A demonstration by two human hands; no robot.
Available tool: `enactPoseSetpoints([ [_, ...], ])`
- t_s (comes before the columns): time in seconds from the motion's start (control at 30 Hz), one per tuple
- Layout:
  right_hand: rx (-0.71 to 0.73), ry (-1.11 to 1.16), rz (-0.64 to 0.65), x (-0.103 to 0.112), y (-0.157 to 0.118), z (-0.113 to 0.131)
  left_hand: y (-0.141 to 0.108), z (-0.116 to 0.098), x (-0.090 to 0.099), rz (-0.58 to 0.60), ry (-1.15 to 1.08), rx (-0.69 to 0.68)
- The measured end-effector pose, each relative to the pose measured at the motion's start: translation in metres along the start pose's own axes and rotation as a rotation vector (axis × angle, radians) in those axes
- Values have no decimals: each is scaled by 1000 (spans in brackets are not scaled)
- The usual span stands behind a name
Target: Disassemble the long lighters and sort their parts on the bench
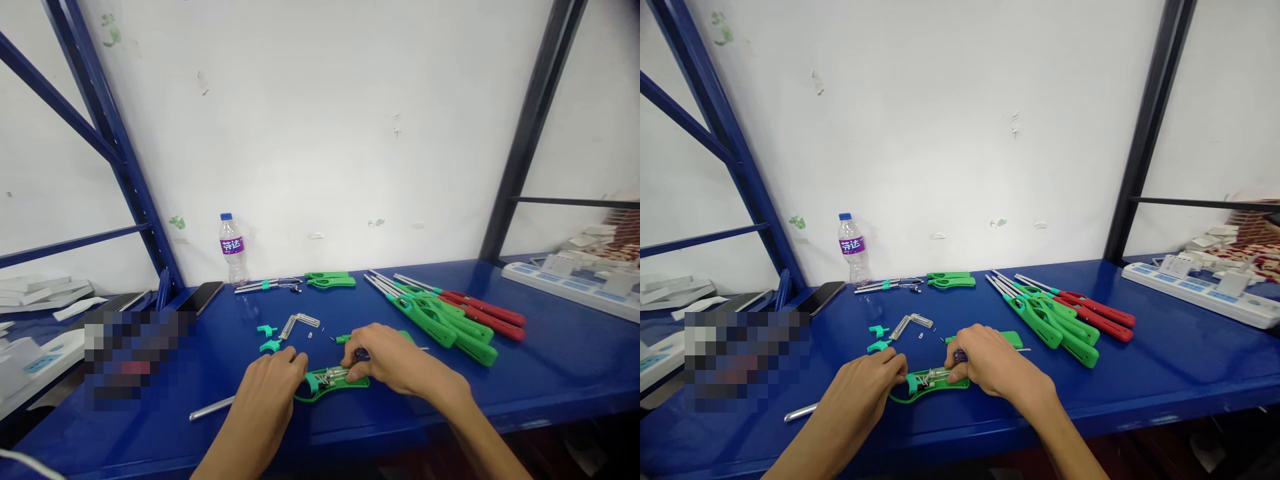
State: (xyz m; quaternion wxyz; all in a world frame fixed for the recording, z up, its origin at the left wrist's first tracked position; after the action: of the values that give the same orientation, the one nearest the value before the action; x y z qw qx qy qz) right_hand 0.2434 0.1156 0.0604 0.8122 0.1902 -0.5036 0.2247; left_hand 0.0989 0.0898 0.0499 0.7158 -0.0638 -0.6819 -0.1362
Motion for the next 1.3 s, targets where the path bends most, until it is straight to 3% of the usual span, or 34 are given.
enactPoseSetpoints([
  [0.2,5,25,-12,0,0,-3,-7,-1,9,-29,28,-28],
  [0.4,3,6,0,0,0,0,-10,26,24,-64,-25,52],
  [0.5,6,-5,5,2,-1,4,-7,35,23,-98,-4,93],
  [0.8,47,-49,11,3,-5,10,-3,-21,6,-105,-330,-215],
  [1.3,85,-104,-29,1,-8,15,5,-14,3,-228,-427,-180],
])
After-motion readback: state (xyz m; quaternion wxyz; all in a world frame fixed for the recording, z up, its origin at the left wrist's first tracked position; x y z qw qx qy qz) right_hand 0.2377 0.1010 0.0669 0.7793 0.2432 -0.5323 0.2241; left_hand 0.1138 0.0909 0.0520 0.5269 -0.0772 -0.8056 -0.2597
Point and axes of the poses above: each hand's wrist, its own y-axis towards the middle knuckle, its own x-axis out of the back of the hand, z = x × y, the point moved 10 cm from there along y, towards the middle knuckle, and after that the axes turned 4 degrees about x, right-handed, at the moved point
